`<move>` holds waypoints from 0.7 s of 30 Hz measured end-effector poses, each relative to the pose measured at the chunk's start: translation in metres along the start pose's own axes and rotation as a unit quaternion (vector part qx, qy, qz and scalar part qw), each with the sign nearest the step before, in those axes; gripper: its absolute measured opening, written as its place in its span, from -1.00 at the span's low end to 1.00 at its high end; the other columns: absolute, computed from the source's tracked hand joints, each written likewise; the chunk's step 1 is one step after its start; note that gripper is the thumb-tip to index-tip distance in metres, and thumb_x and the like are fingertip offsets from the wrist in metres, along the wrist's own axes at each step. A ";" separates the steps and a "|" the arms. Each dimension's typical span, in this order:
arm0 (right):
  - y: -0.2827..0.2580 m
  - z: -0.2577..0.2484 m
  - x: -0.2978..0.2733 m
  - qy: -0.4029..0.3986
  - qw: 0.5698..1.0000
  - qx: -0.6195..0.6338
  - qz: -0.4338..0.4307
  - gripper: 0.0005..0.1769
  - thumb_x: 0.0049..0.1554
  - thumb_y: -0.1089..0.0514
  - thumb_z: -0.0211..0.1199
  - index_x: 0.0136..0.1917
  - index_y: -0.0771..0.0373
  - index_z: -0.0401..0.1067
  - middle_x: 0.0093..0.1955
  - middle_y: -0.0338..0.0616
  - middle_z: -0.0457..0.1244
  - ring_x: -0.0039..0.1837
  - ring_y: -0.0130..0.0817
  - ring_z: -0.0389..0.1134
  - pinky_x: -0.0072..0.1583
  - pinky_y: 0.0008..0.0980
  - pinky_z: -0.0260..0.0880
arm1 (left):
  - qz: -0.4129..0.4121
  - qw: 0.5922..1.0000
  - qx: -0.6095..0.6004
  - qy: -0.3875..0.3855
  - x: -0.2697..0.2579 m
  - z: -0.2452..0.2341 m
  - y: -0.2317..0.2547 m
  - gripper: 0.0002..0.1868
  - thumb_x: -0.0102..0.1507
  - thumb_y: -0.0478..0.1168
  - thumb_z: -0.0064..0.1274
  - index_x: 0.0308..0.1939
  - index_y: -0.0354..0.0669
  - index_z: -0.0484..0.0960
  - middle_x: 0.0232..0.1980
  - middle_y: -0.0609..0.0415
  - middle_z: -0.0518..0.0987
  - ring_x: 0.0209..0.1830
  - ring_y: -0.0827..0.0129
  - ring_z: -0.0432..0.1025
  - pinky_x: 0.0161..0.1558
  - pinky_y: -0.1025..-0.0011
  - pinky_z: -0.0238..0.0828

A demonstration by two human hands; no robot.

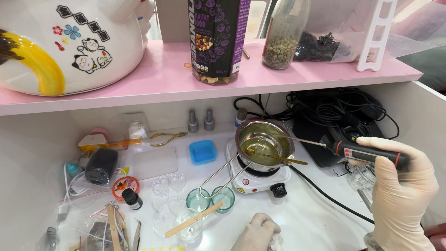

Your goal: Melting wax in a small pot over a heater and monitoring the temperature using a digital thermometer.

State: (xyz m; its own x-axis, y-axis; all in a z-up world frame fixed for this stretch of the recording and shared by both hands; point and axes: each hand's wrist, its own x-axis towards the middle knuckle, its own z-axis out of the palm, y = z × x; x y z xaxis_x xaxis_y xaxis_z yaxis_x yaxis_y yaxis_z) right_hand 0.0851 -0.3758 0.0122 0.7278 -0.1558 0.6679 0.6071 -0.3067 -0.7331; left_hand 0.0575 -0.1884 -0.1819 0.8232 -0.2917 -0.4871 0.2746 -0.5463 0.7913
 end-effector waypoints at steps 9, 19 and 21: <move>0.019 -0.011 0.005 0.005 0.994 0.096 0.061 -0.74 0.34 0.33 -0.03 0.30 0.36 0.23 0.27 0.13 0.28 0.15 -0.24 0.37 0.21 -0.38 0.50 | 0.178 0.935 0.305 -0.024 0.002 0.007 -0.013 -0.60 0.37 -0.24 -0.01 0.30 -0.01 0.55 0.26 -0.09 0.45 0.26 0.14 0.28 0.24 0.23 0.23; 0.017 -0.010 0.013 0.007 0.984 0.114 0.135 -0.75 0.38 0.30 -0.09 0.30 0.41 0.22 0.24 0.19 0.26 0.11 -0.16 0.31 0.24 -0.29 0.41 | 0.146 0.986 0.005 -0.080 0.001 0.019 -0.020 -0.77 0.23 -0.27 -0.11 -0.25 0.11 0.68 0.53 0.30 0.46 0.45 0.52 0.35 0.27 0.65 0.22; 0.024 -0.011 0.019 0.031 0.973 0.151 0.169 -0.76 0.45 0.24 -0.10 0.29 0.37 0.28 0.25 0.12 0.29 0.10 -0.29 0.35 0.18 -0.44 0.43 | 0.231 0.881 -0.398 0.112 -0.031 0.024 -0.007 -0.61 0.04 -0.49 0.13 -0.06 -0.24 0.48 -0.06 -0.22 0.82 -0.01 0.29 0.79 -0.01 0.56 0.75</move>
State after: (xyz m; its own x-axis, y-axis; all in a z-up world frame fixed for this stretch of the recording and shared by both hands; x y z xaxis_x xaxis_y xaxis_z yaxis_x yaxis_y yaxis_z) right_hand 0.1101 -0.3966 0.0087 0.8874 -0.2591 0.3813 0.4091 0.0613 -0.9104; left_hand 0.0183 -0.1944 -0.1811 0.9913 -0.1282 -0.0296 0.0719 0.3395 0.9378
